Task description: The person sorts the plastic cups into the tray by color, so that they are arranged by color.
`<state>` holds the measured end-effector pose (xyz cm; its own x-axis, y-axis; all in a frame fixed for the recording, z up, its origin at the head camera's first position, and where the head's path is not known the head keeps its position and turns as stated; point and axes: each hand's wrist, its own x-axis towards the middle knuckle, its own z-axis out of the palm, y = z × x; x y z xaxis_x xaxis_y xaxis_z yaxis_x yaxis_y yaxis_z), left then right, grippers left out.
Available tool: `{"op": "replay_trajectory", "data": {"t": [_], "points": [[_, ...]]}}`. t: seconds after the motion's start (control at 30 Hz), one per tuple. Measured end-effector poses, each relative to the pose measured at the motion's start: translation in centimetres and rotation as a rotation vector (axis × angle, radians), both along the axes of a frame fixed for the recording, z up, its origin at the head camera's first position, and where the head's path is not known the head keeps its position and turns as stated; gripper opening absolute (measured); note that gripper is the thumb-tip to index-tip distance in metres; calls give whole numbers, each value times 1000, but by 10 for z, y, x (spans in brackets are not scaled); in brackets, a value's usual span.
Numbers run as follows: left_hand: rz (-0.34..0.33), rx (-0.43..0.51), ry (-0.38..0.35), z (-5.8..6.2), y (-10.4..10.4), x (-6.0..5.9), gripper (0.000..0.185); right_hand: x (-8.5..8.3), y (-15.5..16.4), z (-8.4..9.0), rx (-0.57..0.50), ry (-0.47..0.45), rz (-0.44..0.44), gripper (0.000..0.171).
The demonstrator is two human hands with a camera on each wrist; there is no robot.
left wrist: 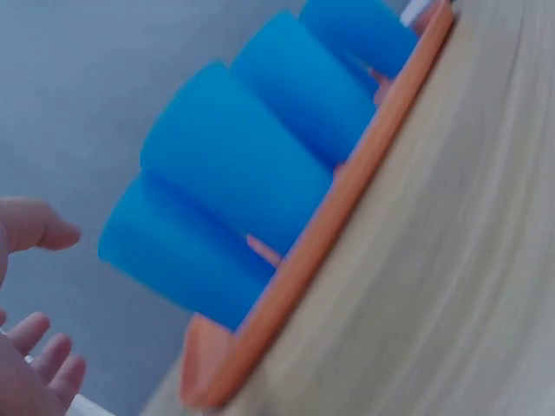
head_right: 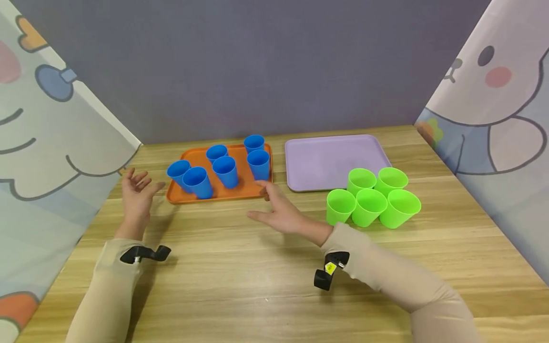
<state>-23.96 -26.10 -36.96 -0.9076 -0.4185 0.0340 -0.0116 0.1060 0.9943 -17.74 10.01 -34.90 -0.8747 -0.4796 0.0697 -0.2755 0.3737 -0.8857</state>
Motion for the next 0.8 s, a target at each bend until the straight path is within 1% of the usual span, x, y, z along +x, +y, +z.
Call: {"op": "replay_trajectory", "data": {"t": [0.07, 0.17, 0.23, 0.3, 0.37, 0.43, 0.53, 0.6, 0.67, 0.73, 0.8], "points": [[38, 19, 67, 5, 5, 3, 93, 1, 9, 3, 14, 14, 13, 73], [68, 22, 176, 16, 18, 8, 90, 2, 24, 10, 34, 23, 42, 73], [66, 27, 265, 22, 29, 12, 85, 3, 35, 15, 48, 22, 77, 73], [42, 27, 339, 27, 42, 16, 81, 4, 48, 20, 68, 19, 117, 70], [-7, 25, 406, 28, 55, 20, 78, 6, 63, 25, 99, 25, 159, 66], [-67, 20, 455, 27, 68, 25, 75, 7, 77, 30, 130, 40, 193, 61], [-170, 3, 498, 24, 89, 32, 72, 10, 99, 39, 167, 72, 215, 55], [-237, -14, 507, 21, 102, 36, 72, 12, 113, 46, 167, 110, 224, 53], [-303, -50, 510, 18, 114, 38, 72, 13, 127, 51, 149, 150, 229, 53], [-366, -96, 514, 14, 125, 38, 73, 13, 141, 55, 116, 199, 238, 54], [-425, -130, 501, 9, 135, 36, 75, 13, 155, 58, 80, 238, 244, 58]]}}
